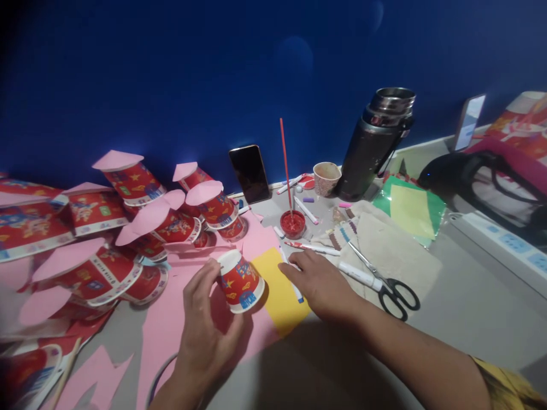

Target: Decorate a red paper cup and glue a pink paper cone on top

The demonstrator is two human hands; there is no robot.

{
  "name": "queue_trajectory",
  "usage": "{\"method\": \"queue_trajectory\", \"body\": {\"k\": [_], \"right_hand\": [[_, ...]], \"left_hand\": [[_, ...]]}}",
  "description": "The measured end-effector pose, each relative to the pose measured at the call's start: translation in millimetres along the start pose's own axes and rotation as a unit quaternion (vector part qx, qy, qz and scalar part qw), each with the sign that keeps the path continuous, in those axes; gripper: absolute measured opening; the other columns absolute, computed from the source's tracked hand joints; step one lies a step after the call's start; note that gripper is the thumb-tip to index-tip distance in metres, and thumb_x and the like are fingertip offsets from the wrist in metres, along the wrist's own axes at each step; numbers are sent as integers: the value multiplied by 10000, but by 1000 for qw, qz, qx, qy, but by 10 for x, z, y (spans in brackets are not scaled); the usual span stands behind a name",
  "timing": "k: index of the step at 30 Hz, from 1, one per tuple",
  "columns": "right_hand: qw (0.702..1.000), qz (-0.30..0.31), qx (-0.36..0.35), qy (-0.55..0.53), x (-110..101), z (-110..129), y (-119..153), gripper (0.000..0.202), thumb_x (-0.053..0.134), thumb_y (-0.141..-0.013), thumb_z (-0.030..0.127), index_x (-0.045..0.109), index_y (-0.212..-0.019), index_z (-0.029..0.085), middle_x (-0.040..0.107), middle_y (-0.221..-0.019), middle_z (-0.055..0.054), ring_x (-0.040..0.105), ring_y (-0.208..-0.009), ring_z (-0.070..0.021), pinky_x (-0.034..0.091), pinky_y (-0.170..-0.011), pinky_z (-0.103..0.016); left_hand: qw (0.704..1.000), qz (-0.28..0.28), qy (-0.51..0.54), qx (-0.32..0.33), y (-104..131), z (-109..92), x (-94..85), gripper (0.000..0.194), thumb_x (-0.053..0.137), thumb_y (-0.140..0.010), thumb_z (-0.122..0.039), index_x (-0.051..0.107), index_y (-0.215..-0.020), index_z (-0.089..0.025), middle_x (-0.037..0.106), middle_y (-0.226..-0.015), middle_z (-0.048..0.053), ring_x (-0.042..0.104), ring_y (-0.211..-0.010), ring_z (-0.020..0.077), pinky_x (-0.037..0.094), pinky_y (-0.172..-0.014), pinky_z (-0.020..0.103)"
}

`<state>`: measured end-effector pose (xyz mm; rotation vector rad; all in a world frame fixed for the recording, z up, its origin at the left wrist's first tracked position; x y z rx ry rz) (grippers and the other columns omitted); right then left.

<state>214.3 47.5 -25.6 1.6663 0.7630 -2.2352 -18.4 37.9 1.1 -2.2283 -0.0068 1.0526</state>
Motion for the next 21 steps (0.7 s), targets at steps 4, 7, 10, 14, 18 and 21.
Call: {"method": "queue_trajectory", "body": {"k": [4, 7, 10, 14, 18, 21], "right_hand": [[999, 4, -12, 29, 74, -50, 18, 518, 593, -833, 26, 663, -1310, 216, 687, -1198, -133, 605, -1051, -286, 510, -865, -381], [1000, 2, -15, 21, 49, -45, 13, 483, 619, -860, 77, 666, -1328, 190, 693, -1222, -160, 623, -1056, -303, 533, -863, -404], [999, -41, 10, -1, -65, -7, 0, 409, 593, -902, 110, 673, -1299, 169, 711, -1199, -163, 647, -1021, -296, 552, -833, -392], [993, -100, 1, -60, -210, 75, 10, 288, 515, -945, 98, 686, -1162, 180, 748, -1093, -134, 677, -912, -253, 555, -749, -346], [983, -129, -31, -127, -249, 124, 26, 368, 556, -1004, 240, 563, -1366, 177, 739, -1158, -147, 688, -1009, -287, 575, -855, -409], [977, -109, -63, -173, -266, 153, 23, 837, 649, -956, 566, 317, -1597, 143, 628, -1399, -222, 614, -1250, -370, 534, -1028, -512]], "left_hand": [[1000, 7, -8, 8, 2, 21, -10, 814, 615, -875, -88, 287, -1613, -187, 457, -1476, 183, 433, -1448, 305, 457, -1174, 486], [1000, 8, -10, 8, -3, 36, -6, 798, 629, -890, -102, 298, -1612, -183, 459, -1475, 182, 440, -1445, 296, 467, -1169, 467], [1000, 10, -15, 4, -15, 43, -9, 791, 657, -900, -118, 311, -1608, -191, 469, -1466, 177, 456, -1433, 285, 485, -1155, 441], [1000, 18, -7, 2, -19, 34, -26, 797, 686, -908, -136, 314, -1609, -217, 474, -1476, 170, 463, -1433, 285, 484, -1162, 445], [996, 25, 61, -56, 26, 30, -45, 855, 757, -892, -272, 297, -1611, -231, 482, -1500, 179, 494, -1409, 330, 484, -1158, 524], [978, 58, 161, -115, 71, 15, -40, 926, 781, -834, -290, 276, -1609, -265, 474, -1535, 166, 526, -1382, 347, 508, -1130, 547]]}}
Point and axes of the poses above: each hand's wrist, its own y-axis away from the middle knuckle, its own x-axis out of the palm, z = x × y, the point moved 3 cm from there along -y, towards the middle knuckle
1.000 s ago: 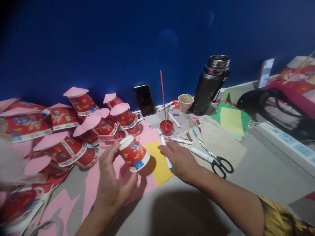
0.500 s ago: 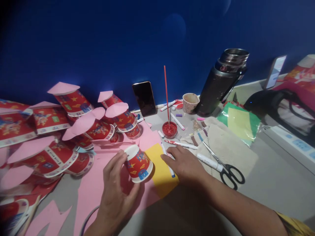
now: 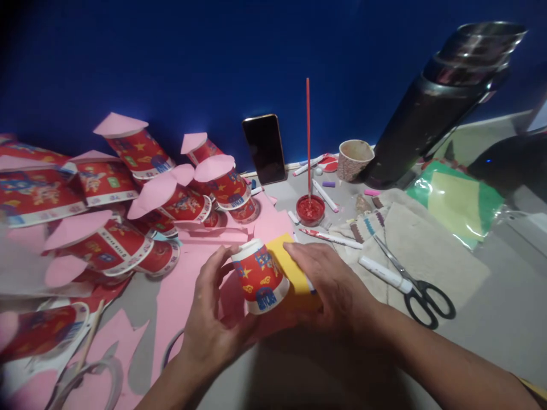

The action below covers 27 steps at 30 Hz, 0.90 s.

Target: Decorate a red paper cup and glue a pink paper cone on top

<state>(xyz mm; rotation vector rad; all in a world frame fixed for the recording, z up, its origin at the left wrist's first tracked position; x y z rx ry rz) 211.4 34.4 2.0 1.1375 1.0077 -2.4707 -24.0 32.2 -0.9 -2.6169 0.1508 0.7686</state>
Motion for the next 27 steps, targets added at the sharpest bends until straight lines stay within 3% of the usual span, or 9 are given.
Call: {"method": "queue_trajectory", "body": {"k": [3, 5, 8, 13, 17, 22, 27], "right_hand": [[997, 47, 14, -55, -11, 8, 4, 1144, 725, -843, 713, 169, -1667, 147, 456, -1585, -244, 456, -1446, -413, 441, -1161, -545], [995, 49, 29, -80, -26, -6, 15, 1156, 751, -827, 707, 173, -1672, 170, 430, -1610, -230, 423, -1475, -409, 417, -1187, -537], [993, 56, 20, -101, -39, -25, 18, 1096, 760, -814, 717, 264, -1649, 211, 517, -1541, -205, 489, -1416, -398, 431, -1172, -547], [989, 67, 15, -128, -104, 1, -10, 970, 843, -805, 560, 380, -1595, 240, 556, -1502, -180, 511, -1399, -379, 415, -1184, -557], [987, 62, 26, -144, -155, 36, 3, 954, 888, -758, 470, 423, -1559, 241, 551, -1507, -174, 520, -1401, -375, 435, -1172, -545], [987, 63, 47, -143, -154, 50, -5, 927, 881, -759, 468, 436, -1541, 242, 532, -1535, -173, 523, -1412, -381, 458, -1155, -545], [994, 57, 22, -89, -88, 85, -46, 924, 873, -776, 509, 436, -1538, 220, 569, -1494, -198, 548, -1378, -384, 462, -1141, -562]], "left_hand": [[997, 63, 45, -12, 15, -40, 18, 983, 782, -740, -158, 307, -1588, -309, 466, -1559, 132, 537, -1376, 336, 507, -1137, 525], [992, 112, 61, -12, 8, -77, 26, 997, 752, -685, -78, 353, -1565, -326, 470, -1557, 106, 522, -1391, 331, 485, -1163, 517], [983, 151, 99, -10, -9, -140, 25, 971, 717, -670, -61, 387, -1544, -324, 460, -1554, 92, 482, -1428, 332, 478, -1172, 501], [979, 163, 120, -17, -9, -162, 50, 936, 760, -747, -138, 348, -1570, -307, 390, -1600, 111, 441, -1466, 337, 467, -1181, 509], [969, 188, 159, -4, -10, -135, 84, 967, 807, -713, -133, 374, -1553, -336, 389, -1596, 91, 403, -1497, 344, 438, -1208, 517], [956, 173, 238, -24, -21, -187, 80, 866, 806, -769, -193, 395, -1522, -318, 431, -1581, 99, 525, -1414, 318, 473, -1180, 496], [984, 121, 130, -20, -17, -275, 29, 837, 800, -725, -191, 426, -1470, -270, 468, -1519, 118, 488, -1429, 333, 488, -1162, 494]]}}
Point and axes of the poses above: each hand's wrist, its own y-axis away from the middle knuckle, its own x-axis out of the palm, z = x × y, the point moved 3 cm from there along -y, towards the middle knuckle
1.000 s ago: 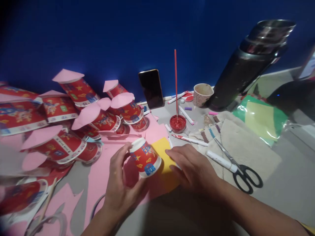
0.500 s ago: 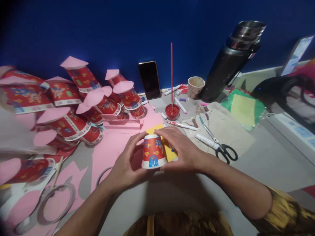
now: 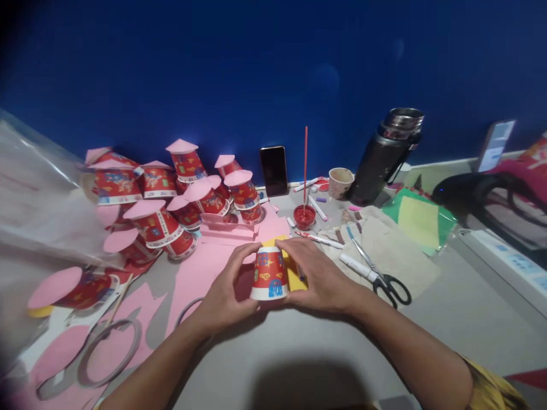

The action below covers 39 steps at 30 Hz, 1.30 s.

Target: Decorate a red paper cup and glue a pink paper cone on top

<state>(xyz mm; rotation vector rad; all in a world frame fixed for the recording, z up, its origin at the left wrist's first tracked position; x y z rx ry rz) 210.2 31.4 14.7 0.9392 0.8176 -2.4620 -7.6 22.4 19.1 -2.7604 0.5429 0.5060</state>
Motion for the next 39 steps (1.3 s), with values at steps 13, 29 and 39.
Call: {"method": "queue_trajectory", "body": {"k": [13, 29, 39], "right_hand": [[999, -15, -30, 12, 52, -62, 6, 829, 806, -831, 330, 400, -1538, 183, 575, -1461, -209, 539, -1354, -345, 463, -1126, -551], [997, -41, -62, 27, 6, -13, -6, 803, 707, -902, 237, 316, -1602, 199, 579, -1450, -196, 530, -1366, -341, 464, -1143, -573], [996, -42, -41, 65, 11, -159, -6, 942, 717, -885, 254, 193, -1666, 215, 514, -1546, -204, 502, -1417, -372, 440, -1162, -605]], "left_hand": [[995, -41, -84, 17, 31, -21, 35, 820, 883, -762, -332, 418, -1436, -294, 515, -1453, 123, 541, -1363, 321, 521, -1096, 510], [986, -19, -148, 77, -5, 135, 16, 830, 739, -817, -150, 341, -1525, -319, 491, -1495, 134, 501, -1409, 325, 487, -1148, 542], [998, -52, 6, -31, -24, 146, 3, 803, 808, -808, -236, 397, -1495, -302, 471, -1543, 128, 536, -1408, 316, 499, -1162, 517]]}}
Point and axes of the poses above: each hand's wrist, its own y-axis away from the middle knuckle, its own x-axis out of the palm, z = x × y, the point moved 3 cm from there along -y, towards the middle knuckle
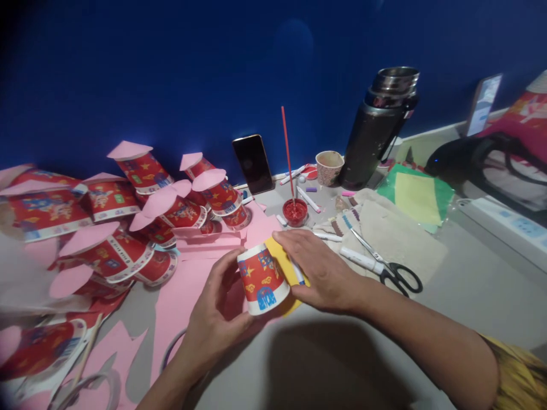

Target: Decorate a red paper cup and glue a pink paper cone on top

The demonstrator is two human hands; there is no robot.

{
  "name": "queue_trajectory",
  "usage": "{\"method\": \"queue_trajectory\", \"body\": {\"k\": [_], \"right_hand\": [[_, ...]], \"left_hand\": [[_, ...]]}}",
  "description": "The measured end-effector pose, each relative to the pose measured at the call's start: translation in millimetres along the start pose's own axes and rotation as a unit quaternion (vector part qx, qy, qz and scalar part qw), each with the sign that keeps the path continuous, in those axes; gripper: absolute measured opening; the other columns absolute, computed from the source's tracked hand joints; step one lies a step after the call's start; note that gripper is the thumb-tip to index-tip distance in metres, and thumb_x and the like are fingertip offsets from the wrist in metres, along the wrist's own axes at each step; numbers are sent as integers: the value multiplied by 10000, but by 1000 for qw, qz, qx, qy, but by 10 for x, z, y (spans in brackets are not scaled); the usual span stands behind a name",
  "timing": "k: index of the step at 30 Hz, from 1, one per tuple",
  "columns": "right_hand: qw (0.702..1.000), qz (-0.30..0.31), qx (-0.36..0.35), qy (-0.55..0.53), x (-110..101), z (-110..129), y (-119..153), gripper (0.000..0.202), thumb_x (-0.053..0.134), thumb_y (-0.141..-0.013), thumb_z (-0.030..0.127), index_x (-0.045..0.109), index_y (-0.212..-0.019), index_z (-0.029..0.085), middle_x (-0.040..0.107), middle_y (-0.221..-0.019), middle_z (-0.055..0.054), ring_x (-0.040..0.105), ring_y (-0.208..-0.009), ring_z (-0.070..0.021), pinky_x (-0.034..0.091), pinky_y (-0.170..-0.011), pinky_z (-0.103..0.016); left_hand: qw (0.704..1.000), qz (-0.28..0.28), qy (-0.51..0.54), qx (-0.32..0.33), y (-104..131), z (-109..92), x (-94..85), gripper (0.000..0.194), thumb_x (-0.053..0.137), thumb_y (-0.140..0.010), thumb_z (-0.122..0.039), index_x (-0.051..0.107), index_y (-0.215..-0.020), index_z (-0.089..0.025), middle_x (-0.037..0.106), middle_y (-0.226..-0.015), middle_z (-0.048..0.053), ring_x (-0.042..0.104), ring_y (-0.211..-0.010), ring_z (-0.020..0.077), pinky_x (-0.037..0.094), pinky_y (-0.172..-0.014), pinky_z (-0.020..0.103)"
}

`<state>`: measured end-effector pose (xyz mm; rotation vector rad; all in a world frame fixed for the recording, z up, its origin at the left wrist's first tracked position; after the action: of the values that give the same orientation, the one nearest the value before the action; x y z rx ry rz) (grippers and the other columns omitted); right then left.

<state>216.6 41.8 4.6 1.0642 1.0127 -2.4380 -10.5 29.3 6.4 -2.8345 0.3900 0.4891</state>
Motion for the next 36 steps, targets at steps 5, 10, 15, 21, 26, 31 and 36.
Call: {"method": "queue_trajectory", "body": {"k": [5, 10, 15, 21, 26, 31, 36], "right_hand": [[999, 1, 5, -38, -33, 74, -17, 896, 699, -895, 254, 223, -1653, 233, 542, -1523, -191, 529, -1392, -359, 460, -1149, -563], [999, -2, 10, -40, -55, 104, -28, 905, 724, -858, 271, 256, -1631, 217, 558, -1480, -199, 541, -1361, -370, 472, -1128, -571], [999, -5, 3, 37, -23, 60, -3, 941, 658, -825, 148, 212, -1650, 225, 535, -1503, -184, 500, -1381, -380, 443, -1136, -629], [996, 8, -23, 82, 109, 90, 50, 887, 638, -879, 138, 211, -1652, 219, 529, -1515, -183, 467, -1420, -365, 405, -1183, -622], [999, 5, -29, 25, 102, 120, 47, 902, 699, -900, 237, 204, -1653, 195, 530, -1507, -202, 486, -1415, -356, 445, -1163, -599], [997, -48, 25, 53, -145, -39, 2, 632, 690, -931, 244, 463, -1519, 202, 606, -1445, -198, 577, -1331, -353, 523, -1074, -571], [985, -130, 72, 87, -332, -158, -16, 202, 568, -995, 169, 695, -1143, 220, 782, -1038, -96, 729, -960, -255, 585, -851, -403]], "left_hand": [[994, 39, 90, -51, 23, -70, 29, 830, 846, -761, -179, 450, -1478, -310, 517, -1548, 108, 570, -1393, 319, 513, -1164, 499], [995, 53, 74, -44, 51, -36, 10, 889, 804, -815, -195, 348, -1563, -345, 406, -1643, 115, 481, -1476, 344, 458, -1205, 552], [995, 50, -78, 31, 55, -27, -16, 1102, 838, -776, -210, 180, -1649, -352, 207, -1730, 127, 254, -1589, 387, 353, -1249, 623], [973, 51, -185, 128, 54, -24, 28, 1036, 738, -841, -184, 122, -1665, -306, 295, -1678, 156, 297, -1566, 362, 354, -1249, 598], [960, 4, -228, 161, 43, -14, 2, 892, 675, -877, -190, 221, -1639, -278, 433, -1543, 162, 451, -1438, 333, 451, -1178, 541], [972, -83, -201, 90, -2, -30, -93, 863, 812, -815, -393, 375, -1548, -270, 484, -1405, 150, 523, -1302, 343, 535, -1059, 539], [971, -95, -208, 68, -20, 48, -83, 943, 889, -730, -424, 387, -1511, -258, 467, -1385, 146, 522, -1289, 350, 533, -1050, 553]]}}
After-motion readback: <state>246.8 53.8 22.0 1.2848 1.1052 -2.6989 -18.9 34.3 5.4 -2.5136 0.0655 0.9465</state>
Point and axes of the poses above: each hand's wrist, its own y-axis away from the middle knuckle, its own x-axis out of the palm, z = x × y, the point moved 3 cm from there along -y, towards the middle knuckle
